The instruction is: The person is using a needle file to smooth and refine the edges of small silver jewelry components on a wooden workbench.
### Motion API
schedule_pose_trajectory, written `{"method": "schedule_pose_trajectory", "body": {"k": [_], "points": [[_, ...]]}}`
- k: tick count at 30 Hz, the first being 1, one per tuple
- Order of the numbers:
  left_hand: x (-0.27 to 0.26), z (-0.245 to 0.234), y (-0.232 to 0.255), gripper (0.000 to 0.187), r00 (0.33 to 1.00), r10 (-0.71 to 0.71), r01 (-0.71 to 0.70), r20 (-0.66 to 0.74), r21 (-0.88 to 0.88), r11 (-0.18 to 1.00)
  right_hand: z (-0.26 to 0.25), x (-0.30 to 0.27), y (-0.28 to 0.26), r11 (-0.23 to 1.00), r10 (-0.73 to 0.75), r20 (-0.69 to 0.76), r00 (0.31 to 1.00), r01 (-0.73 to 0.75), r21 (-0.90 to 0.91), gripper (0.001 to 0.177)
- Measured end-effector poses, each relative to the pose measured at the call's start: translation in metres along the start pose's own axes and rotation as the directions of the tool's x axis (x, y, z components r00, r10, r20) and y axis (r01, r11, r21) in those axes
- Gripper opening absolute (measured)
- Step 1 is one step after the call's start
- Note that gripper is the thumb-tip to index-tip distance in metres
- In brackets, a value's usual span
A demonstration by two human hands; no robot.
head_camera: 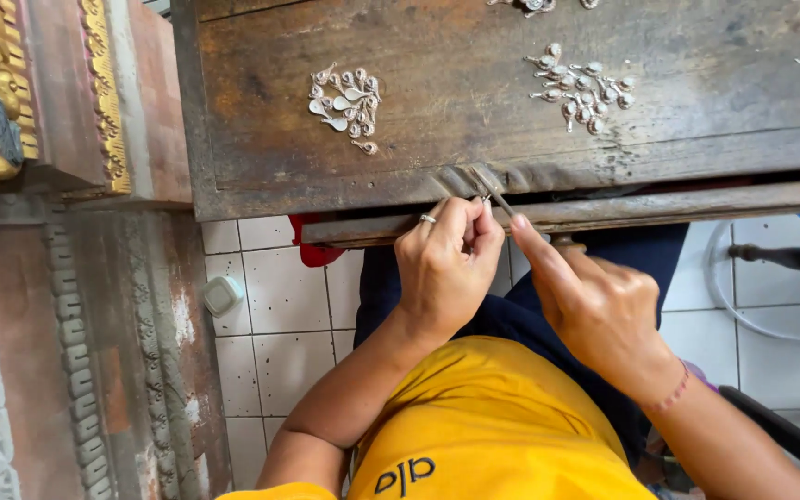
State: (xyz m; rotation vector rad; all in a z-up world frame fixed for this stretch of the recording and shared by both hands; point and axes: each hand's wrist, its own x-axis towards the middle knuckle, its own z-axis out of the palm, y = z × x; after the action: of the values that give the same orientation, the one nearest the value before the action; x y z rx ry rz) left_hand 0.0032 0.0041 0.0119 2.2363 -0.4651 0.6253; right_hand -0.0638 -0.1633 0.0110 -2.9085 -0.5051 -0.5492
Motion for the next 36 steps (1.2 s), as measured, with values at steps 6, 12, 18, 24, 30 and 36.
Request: {"method": "schedule_pose_trajectory", "body": {"k": [6,12,18,24,30,36], "points": [[0.02,-0.029,0.011,0.014,0.959,-0.199,0.251,0.202,-0.279,0.927,-0.017,0.024,0.007,0.811,0.31,0.057,0.949,-0.295,0.505,0.041],[0.039,-0.044,0.017,0.022,0.686,-0.347,0.712,0.64,-0.493,0.5,-0.023,0.034,0.008,0.656,0.413,0.027,0.91,-0.318,0.685,0.018],[0.039,-0.018,0.019,0.009,0.731,-0.324,0.68,0.6,-0.609,0.407,-0.011,0.043,0.035,0.587,0.328,-0.097,0.94,-0.122,0.801,0.018],[0.032,0.009,0.044,0.009,0.763,-0.368,0.645,0.532,-0.58,0.498,-0.015,0.046,0.068,0.619,0.174,-0.154,0.973,0.014,0.785,0.011],[0.038,0.006,0.061,0.012,0.776,-0.409,0.629,0.48,-0.631,0.453,-0.005,0.043,0.081,0.526,0.186,-0.149,0.971,0.029,0.85,0.004],[0.028,0.0,0.041,0.017,0.765,-0.394,0.638,0.51,-0.684,0.354,0.003,0.042,0.063,0.566,0.269,-0.118,0.956,-0.058,0.822,0.003]]}}
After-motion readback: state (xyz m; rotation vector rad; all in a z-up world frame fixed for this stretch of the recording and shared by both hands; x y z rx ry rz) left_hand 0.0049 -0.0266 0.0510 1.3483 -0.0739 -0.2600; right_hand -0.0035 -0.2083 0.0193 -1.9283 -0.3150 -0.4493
